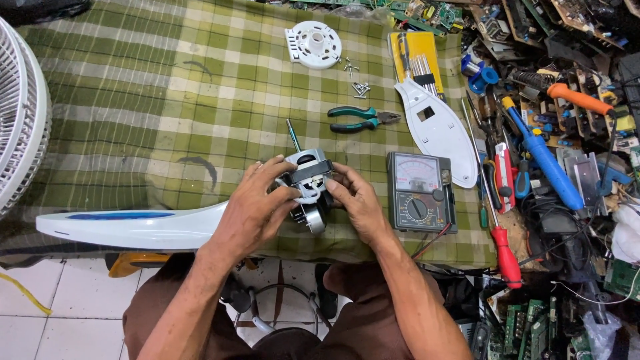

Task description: Disassembling a fan motor by removing screws and prying open the outer casing

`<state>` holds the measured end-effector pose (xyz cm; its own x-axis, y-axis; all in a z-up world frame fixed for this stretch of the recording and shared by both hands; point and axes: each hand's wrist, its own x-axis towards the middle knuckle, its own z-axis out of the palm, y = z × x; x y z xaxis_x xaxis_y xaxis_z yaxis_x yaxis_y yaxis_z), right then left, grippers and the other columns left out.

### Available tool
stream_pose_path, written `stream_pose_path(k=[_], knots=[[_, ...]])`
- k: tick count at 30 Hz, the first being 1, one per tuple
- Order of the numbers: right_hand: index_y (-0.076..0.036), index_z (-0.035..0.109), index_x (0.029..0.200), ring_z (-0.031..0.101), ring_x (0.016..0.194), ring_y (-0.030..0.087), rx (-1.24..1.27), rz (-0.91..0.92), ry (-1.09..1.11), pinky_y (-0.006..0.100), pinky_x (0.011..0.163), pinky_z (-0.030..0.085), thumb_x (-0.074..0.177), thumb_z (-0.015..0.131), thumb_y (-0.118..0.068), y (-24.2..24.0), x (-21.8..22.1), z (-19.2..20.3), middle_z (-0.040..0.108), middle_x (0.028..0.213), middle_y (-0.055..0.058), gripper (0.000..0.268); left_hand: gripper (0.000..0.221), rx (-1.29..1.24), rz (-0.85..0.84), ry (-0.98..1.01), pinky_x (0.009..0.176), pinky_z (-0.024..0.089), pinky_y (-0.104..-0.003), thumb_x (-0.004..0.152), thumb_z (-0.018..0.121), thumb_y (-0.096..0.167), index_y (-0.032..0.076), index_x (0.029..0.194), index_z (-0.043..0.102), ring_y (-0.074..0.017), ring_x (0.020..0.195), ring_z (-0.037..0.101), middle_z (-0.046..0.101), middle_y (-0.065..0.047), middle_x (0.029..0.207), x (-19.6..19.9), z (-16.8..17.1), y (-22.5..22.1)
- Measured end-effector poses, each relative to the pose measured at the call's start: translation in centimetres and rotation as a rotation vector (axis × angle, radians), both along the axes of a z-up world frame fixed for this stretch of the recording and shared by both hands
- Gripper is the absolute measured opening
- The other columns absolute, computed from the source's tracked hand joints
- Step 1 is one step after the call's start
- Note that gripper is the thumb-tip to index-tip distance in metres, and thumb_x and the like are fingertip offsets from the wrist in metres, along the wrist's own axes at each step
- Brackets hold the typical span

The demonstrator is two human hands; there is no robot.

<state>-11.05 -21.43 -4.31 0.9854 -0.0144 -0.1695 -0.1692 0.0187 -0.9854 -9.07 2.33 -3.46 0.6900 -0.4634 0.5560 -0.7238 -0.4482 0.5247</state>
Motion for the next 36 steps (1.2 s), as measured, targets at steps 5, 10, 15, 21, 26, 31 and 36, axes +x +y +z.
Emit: stream_pose_path(k=[5,10,15,21,26,31,36], knots=[[-0.009,0.058,0.143,0.062,0.095,0.009,-0.004,0.001,0.011,0.026,0.081,0.06,0.097,0.07,-0.032,0.0,0.1,-0.1,0.068,0.112,0.006,0.053,0.008,-0.013,0.016,0.028,0.114,0.037,-0.062,0.097,0.068,0.022,0.021,0.105,0.068,-0.0395,0.136,0.056,0.063,-0.012,0.136,-0.2,0.1,-0.2],[-0.011,0.058,0.144,0.063,0.097,0.011,0.011,0.004,0.007,0.028,0.081,0.06,0.097,0.069,-0.034,0.2,0.1,-0.2,0.069,0.115,0.008,0.053,0.008,-0.022,0.034,0.019,0.112,0.039,-0.06,0.099,0.066,0.023,0.019,0.106,0.067,-0.0397,0.133,0.058,0.063,-0.011,0.135,0.1,0.1,-0.1],[-0.009,0.058,0.143,0.062,0.098,0.014,-0.053,0.0,0.0,0.032,0.083,0.06,0.099,0.067,-0.038,0.4,-0.1,0.0,0.069,0.114,0.01,0.053,0.01,-0.065,0.029,0.049,0.114,0.038,-0.054,0.098,0.068,0.025,0.023,0.108,0.07,-0.035,0.134,0.059,0.064,-0.007,0.136,0.3,0.2,-0.1],[-0.003,0.051,0.148,0.065,0.101,0.019,-0.127,0.039,-0.008,0.034,0.083,0.06,0.095,0.073,-0.029,0.3,-0.3,0.3,0.068,0.123,0.018,0.063,0.013,0.018,0.1,0.015,0.109,0.044,-0.058,0.102,0.062,0.027,0.023,0.114,0.066,-0.0364,0.13,0.061,0.063,-0.006,0.136,0.6,-0.6,-0.6],[-0.004,0.049,0.149,0.068,0.103,0.021,-0.17,0.051,-0.049,0.039,0.086,0.062,0.09,0.079,-0.024,1.2,-1.5,1.7,0.066,0.129,0.022,0.069,0.012,0.042,0.13,0.005,0.108,0.046,-0.06,0.104,0.059,0.029,0.024,0.114,0.064,-0.0368,0.126,0.063,0.063,-0.007,0.134,0.8,-0.7,-0.7],[-0.004,0.054,0.145,0.07,0.1,0.02,-0.214,-0.017,-0.087,0.037,0.084,0.063,0.094,0.076,-0.025,1.5,-1.2,1.1,0.068,0.125,0.023,0.06,0.013,0.072,0.161,-0.042,0.106,0.049,-0.057,0.106,0.057,0.03,0.025,0.117,0.062,-0.0344,0.124,0.065,0.062,-0.004,0.133,1.4,-1.4,-0.7],[-0.006,0.059,0.139,0.073,0.096,0.024,-0.3,-0.052,-0.13,0.041,0.085,0.062,0.093,0.076,-0.035,2.1,-0.9,1.6,0.07,0.119,0.024,0.057,0.01,0.013,0.111,0.021,0.098,0.056,-0.052,0.105,0.058,0.027,0.02,0.109,0.064,-0.0341,0.108,0.072,0.066,-0.008,0.124,1.7,0.4,-0.3]])
